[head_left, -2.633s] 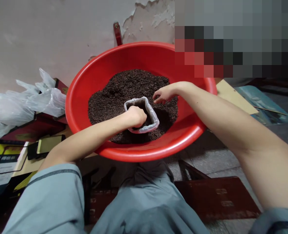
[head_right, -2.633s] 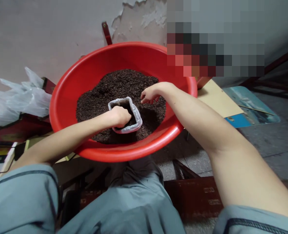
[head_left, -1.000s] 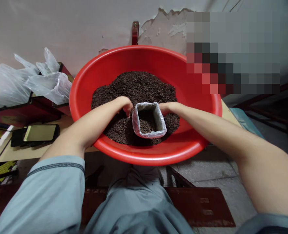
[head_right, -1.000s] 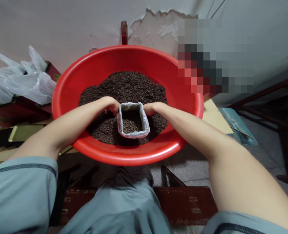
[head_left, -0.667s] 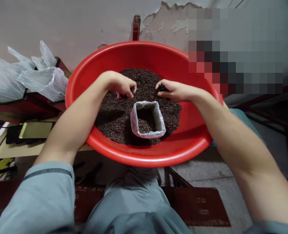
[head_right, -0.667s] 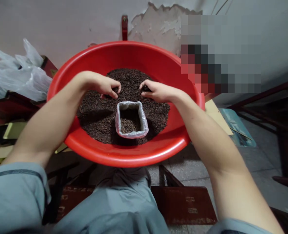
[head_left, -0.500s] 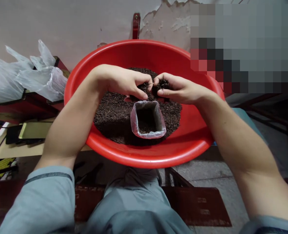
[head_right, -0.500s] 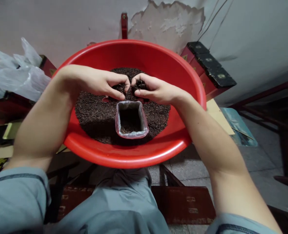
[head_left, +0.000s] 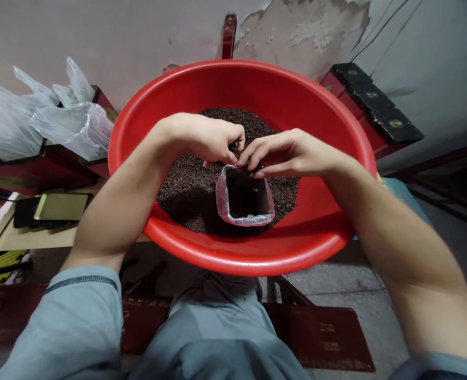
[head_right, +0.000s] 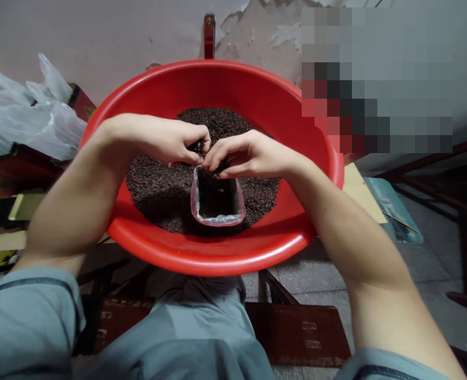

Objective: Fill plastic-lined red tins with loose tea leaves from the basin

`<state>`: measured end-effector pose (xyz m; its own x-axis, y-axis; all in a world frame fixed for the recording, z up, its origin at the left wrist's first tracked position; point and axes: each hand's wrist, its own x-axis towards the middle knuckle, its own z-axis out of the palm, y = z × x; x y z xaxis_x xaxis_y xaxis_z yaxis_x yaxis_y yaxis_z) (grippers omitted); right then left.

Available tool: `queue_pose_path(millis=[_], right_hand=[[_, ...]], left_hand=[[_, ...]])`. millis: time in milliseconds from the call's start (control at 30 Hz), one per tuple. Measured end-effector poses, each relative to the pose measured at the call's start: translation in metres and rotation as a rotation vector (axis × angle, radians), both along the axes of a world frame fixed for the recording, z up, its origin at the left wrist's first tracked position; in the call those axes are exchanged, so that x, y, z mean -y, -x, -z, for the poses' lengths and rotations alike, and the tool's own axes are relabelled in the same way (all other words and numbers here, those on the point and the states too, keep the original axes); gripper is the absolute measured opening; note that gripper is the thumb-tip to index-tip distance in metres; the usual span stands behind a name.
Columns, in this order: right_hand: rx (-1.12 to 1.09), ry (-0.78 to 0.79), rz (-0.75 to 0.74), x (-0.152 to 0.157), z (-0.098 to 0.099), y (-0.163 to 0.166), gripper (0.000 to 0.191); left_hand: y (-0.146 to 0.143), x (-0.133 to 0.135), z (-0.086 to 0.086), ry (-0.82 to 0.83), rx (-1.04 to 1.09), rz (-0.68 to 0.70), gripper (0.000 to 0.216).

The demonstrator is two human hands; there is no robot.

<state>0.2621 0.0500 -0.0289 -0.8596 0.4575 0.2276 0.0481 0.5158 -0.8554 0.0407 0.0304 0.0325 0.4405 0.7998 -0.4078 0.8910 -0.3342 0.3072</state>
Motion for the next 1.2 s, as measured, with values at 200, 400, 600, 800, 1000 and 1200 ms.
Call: queue_pose_path(millis=[200,400,600,800,1000,1200], right_hand=[[-0.068,0.044,0.379,-0.022,0.012,-0.025,0.013],[0.262,-0.123,0.598,-0.039,0.034,-0.031,0.015],[0.399,-0.132,0.597,-0.044,0.041,-0.029,0.021],[0.365,-0.167,0.677,-0.049,0.049,-0.033,0.04],[0.057,0.059,0.6,-0.046,0.057,-0.022,0.087],[0.043,-0.079,0.49,-0.032,0.065,0.017,0.135]], left_hand=[[-0.015,0.012,0.011,-0.115,0.178,0.244,0.025],[-0.019,0.005,0.027,-0.304,0.246,0.338,0.04],[-0.034,0.002,0.059,-0.42,-0.097,0.222,0.033],[-0.033,-0.02,0.071,-0.437,-0.125,0.079,0.038],[0.026,-0.064,0.054,-0.463,0.184,-0.38,0.04],[0.05,-0.065,0.041,-0.431,0.356,-0.32,0.039]])
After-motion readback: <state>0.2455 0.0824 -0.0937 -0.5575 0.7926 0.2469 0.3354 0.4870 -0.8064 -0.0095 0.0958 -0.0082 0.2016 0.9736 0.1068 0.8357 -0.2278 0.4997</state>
